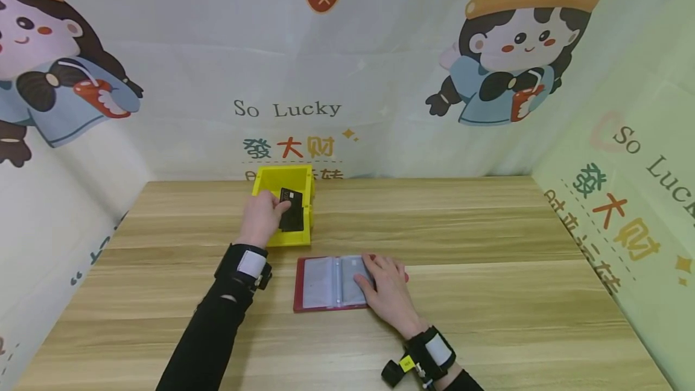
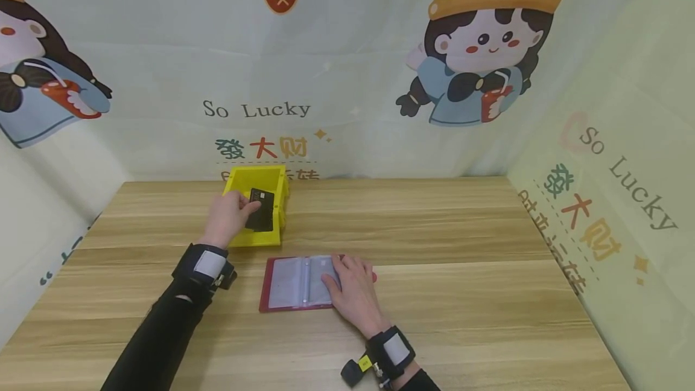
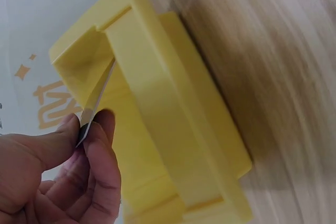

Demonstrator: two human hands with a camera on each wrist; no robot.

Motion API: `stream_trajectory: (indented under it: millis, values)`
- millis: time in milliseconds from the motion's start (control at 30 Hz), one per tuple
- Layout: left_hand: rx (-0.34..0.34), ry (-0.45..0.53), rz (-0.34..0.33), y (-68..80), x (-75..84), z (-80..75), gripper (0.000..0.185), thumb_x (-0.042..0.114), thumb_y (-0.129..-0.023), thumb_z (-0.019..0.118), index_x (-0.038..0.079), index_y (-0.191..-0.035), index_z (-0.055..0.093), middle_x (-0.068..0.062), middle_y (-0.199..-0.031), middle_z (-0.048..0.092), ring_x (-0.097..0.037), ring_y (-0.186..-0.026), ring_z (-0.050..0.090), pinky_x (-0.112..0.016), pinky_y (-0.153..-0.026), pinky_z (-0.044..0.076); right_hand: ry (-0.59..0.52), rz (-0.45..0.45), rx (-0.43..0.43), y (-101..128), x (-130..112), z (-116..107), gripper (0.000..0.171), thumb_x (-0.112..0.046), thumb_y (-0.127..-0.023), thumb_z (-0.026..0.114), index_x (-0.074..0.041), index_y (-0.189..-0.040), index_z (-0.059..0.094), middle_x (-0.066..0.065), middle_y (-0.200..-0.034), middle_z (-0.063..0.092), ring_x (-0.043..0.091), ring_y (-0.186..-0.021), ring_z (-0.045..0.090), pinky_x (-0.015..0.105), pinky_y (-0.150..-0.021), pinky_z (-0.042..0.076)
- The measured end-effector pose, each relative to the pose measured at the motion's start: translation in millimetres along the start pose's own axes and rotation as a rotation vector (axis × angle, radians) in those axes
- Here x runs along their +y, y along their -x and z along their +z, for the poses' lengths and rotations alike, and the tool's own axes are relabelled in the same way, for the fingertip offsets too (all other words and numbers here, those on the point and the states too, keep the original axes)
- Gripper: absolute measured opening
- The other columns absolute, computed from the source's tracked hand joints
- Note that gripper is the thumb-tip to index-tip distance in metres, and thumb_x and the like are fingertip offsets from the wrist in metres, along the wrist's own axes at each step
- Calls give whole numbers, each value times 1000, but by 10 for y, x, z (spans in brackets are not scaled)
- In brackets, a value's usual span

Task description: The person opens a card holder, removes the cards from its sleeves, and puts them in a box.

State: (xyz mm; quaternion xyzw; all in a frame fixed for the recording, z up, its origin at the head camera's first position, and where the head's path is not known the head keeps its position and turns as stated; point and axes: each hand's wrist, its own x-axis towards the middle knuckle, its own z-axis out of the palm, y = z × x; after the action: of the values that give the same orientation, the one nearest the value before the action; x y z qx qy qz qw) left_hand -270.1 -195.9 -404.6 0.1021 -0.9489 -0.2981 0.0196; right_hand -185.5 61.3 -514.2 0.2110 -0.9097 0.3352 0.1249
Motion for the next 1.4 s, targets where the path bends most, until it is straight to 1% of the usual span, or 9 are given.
stream_trajectory:
  millis: [100, 267, 600, 700, 900, 1100, 1267, 1333, 1400]
  values:
    - [-5, 14, -4, -33, -12, 40, 32, 26, -101, 61, 0, -84, 61, -4, -69, 43, -21, -68, 47, -29, -60, 33, -5, 5, -4, 1, -7, -6, 45, -21, -96, 66, 6, -132, 61, 13, -105, 66, 28, -102, 57, 46, -94, 34]
    - [14, 24, -4, -77, -43, 113, 34, 25, -98, 65, 1, -75, 61, -2, -65, 42, -19, -63, 46, -27, -56, 31, -7, 8, -4, 4, -5, -2, 45, -20, -95, 67, 6, -132, 61, 13, -107, 66, 28, -104, 57, 46, -94, 34]
    - [24, -27, -10, -175, -105, 260, 36, 24, -95, 71, 1, -70, 59, -2, -62, 42, -19, -63, 47, -27, -56, 32, 2, -9, 7, 0, 8, 24, 45, -21, -96, 67, 6, -131, 61, 11, -103, 66, 26, -100, 58, 45, -93, 34]
    - [21, -38, -23, -187, -111, 293, 35, 24, -94, 71, 1, -71, 58, -2, -64, 42, -20, -65, 47, -27, -57, 32, 8, -15, 13, -1, 12, 30, 45, -21, -95, 67, 6, -131, 61, 11, -102, 66, 26, -100, 58, 45, -93, 34]
    - [5, -64, -49, -186, -87, 333, 30, 23, -94, 71, -1, -81, 59, -7, -72, 45, -24, -71, 50, -30, -61, 35, 2, -10, 19, 4, 12, 20, 45, -20, -95, 68, 6, -131, 62, 11, -103, 67, 25, -99, 58, 45, -93, 34]
    - [0, -143, -54, -168, -12, 381, 28, 21, -95, 71, -6, -99, 65, -11, -79, 51, -27, -77, 53, -35, -64, 41, 2, 1, 10, 7, 11, 9, 46, -22, -95, 68, 5, -132, 62, 10, -101, 66, 25, -97, 56, 44, -93, 34]
    - [5, -200, -61, -160, 22, 437, 33, 21, -94, 71, -6, -112, 66, -23, -100, 67, -34, -90, 62, -45, -76, 53, 8, -4, 6, 4, 16, 9, 46, -22, -96, 67, 5, -132, 61, 10, -103, 67, 25, -98, 57, 44, -94, 34]
    - [-1, -219, -60, -168, 24, 457, 33, 21, -95, 70, -6, -113, 67, -24, -104, 69, -36, -92, 64, -48, -78, 55, 12, -8, 8, 4, 17, 10, 46, -22, -96, 67, 6, -132, 61, 11, -103, 67, 25, -98, 57, 44, -93, 34]
    - [-6, -227, -60, -180, 22, 475, 32, 21, -95, 70, -5, -114, 68, -24, -105, 69, -35, -91, 64, -48, -78, 55, 13, -9, 12, 3, 18, 11, 45, -21, -95, 67, 6, -131, 61, 11, -102, 67, 25, -98, 57, 44, -93, 34]
